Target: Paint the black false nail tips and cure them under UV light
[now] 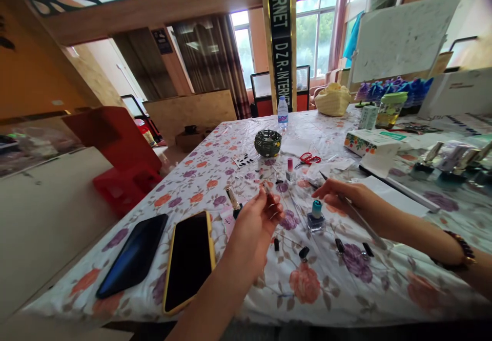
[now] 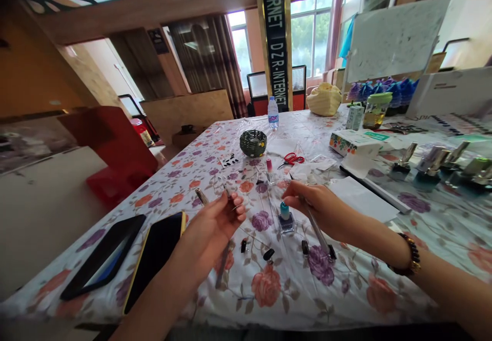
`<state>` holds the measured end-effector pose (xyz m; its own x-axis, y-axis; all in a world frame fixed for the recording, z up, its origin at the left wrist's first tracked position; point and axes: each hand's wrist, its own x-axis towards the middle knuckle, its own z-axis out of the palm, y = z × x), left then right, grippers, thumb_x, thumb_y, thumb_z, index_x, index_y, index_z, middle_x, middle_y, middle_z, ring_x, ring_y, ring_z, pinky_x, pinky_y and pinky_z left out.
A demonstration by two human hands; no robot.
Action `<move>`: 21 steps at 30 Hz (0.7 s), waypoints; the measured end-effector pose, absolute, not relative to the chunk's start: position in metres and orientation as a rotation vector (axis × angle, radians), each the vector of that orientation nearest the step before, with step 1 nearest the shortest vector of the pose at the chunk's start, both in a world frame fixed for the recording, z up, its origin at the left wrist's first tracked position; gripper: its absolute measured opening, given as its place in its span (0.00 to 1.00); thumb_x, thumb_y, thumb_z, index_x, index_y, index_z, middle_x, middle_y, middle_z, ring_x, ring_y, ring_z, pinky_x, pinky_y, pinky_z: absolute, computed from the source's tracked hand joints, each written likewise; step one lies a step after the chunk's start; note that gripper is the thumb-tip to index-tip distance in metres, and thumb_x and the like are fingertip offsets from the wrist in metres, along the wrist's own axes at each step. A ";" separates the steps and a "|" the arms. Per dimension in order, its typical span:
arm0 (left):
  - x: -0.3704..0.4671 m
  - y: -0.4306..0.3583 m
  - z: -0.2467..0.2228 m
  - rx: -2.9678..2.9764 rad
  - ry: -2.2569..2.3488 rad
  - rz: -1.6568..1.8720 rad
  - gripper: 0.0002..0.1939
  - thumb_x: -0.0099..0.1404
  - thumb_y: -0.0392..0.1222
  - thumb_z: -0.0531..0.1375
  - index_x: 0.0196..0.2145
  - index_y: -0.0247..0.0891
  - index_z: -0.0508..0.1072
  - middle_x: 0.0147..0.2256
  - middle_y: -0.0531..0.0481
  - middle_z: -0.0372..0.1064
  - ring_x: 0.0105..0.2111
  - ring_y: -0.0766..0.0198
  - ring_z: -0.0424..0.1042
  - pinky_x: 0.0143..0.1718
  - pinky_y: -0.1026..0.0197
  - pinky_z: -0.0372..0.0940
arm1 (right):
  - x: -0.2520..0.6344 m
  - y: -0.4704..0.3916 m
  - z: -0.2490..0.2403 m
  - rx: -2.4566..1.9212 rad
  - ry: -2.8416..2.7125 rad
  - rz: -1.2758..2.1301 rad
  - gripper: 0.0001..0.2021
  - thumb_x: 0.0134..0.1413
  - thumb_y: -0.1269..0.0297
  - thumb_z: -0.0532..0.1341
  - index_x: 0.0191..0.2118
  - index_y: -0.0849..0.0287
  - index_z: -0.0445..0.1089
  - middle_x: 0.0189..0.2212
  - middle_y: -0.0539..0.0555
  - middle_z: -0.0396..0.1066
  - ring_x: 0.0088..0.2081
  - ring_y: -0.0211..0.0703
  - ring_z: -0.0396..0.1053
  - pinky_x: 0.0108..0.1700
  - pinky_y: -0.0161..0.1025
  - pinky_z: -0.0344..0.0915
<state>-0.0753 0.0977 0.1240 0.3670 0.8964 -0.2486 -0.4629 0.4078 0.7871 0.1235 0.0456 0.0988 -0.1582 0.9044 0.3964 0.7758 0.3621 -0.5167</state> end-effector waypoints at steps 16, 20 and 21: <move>-0.084 0.095 0.137 0.704 0.644 0.949 0.13 0.65 0.33 0.46 0.24 0.32 0.62 0.23 0.52 0.57 0.20 0.72 0.59 0.20 0.69 0.58 | 0.111 0.099 0.097 -1.603 -2.135 -0.050 0.07 0.54 0.63 0.57 0.35 0.63 0.63 0.24 0.49 0.65 0.24 0.33 0.61 0.27 0.33 0.58; -0.085 0.096 0.139 0.705 0.638 0.939 0.12 0.65 0.32 0.47 0.24 0.32 0.62 0.22 0.53 0.57 0.19 0.73 0.58 0.20 0.69 0.57 | 0.108 0.113 0.094 -1.648 -2.193 -0.036 0.12 0.57 0.59 0.54 0.40 0.63 0.65 0.33 0.51 0.67 0.30 0.34 0.66 0.33 0.37 0.66; -0.085 0.096 0.139 0.708 0.645 0.937 0.12 0.65 0.32 0.46 0.24 0.32 0.62 0.22 0.53 0.57 0.19 0.72 0.58 0.20 0.69 0.57 | 0.109 0.113 0.095 -1.655 -2.203 -0.037 0.13 0.57 0.59 0.54 0.41 0.63 0.65 0.34 0.52 0.67 0.32 0.35 0.67 0.34 0.38 0.67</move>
<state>-0.0847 0.0963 0.1391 0.4440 0.8770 -0.1837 -0.4850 0.4076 0.7737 0.1085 0.1129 0.0949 -0.2316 0.9200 0.3163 0.9302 0.3046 -0.2048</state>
